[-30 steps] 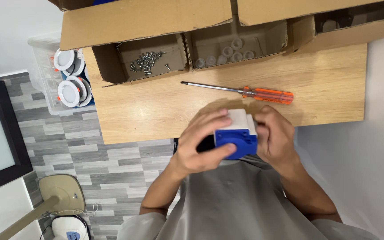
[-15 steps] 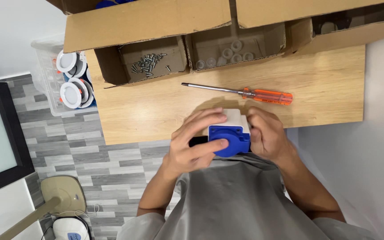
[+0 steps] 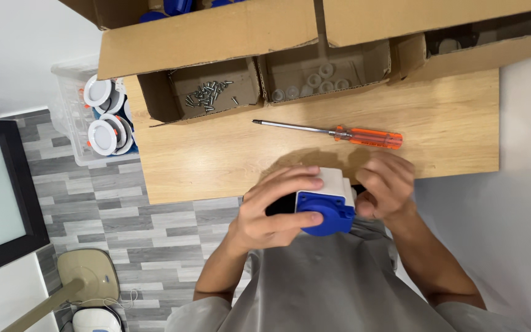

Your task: The person assembles a small electrical component by inserting a blue plastic piece into a white housing, then uses a screwdriver to tighten screws on the assembly. The person places the finished unit into a plastic bin and repeats the process with another unit.

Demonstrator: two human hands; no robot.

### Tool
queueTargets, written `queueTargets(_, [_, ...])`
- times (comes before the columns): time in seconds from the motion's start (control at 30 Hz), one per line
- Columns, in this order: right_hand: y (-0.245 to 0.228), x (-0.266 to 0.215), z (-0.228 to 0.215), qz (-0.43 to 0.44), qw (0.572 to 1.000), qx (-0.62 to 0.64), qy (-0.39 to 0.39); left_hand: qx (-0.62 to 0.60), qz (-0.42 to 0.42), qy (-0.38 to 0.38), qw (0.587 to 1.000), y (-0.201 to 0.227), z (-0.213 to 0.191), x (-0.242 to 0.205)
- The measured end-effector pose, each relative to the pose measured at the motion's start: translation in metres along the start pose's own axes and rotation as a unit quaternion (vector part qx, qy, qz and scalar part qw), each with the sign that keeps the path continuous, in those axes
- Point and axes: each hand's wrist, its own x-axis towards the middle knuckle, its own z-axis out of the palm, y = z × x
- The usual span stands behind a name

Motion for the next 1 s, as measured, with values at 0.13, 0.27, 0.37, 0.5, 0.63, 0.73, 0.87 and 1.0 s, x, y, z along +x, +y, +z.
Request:
queueTargets(0.13, [-0.002,-0.006,0.0,-0.051,0.998,0.033,0.01,-0.037,-0.013,0.015,0.999,0.0,0.002,-0.004])
queueTargets(0.27, [-0.006,-0.005,0.008,-0.012,0.997,0.071,0.022,0.005,0.002,0.013,1.0,0.001,0.006,-0.007])
queueTargets(0.37, [-0.023,0.004,0.014,0.111,0.985,0.131,0.017,0.083,0.046,0.002,0.996,0.004,0.01,-0.01])
queueTargets(0.5, [-0.036,-0.025,0.019,0.338,0.905,0.257,-0.017,0.145,0.119,-0.016,0.982,0.006,0.012,0.002])
queueTargets(0.63, [-0.042,-0.004,0.007,0.425,0.848,0.302,-0.089,0.166,0.136,-0.06,0.975,0.009,0.009,0.0])
queueTargets(0.73, [-0.043,0.011,0.004,0.498,0.784,0.343,-0.141,0.176,0.168,-0.086,0.966,0.013,0.004,0.005])
queueTargets(0.87, [-0.042,0.003,0.007,0.532,0.729,0.388,-0.187,0.175,0.184,-0.122,0.959,0.017,-0.005,0.008])
queueTargets(1.0, [-0.035,-0.027,0.004,0.482,0.803,0.307,-0.169,0.166,0.153,-0.139,0.964,0.014,-0.015,-0.001])
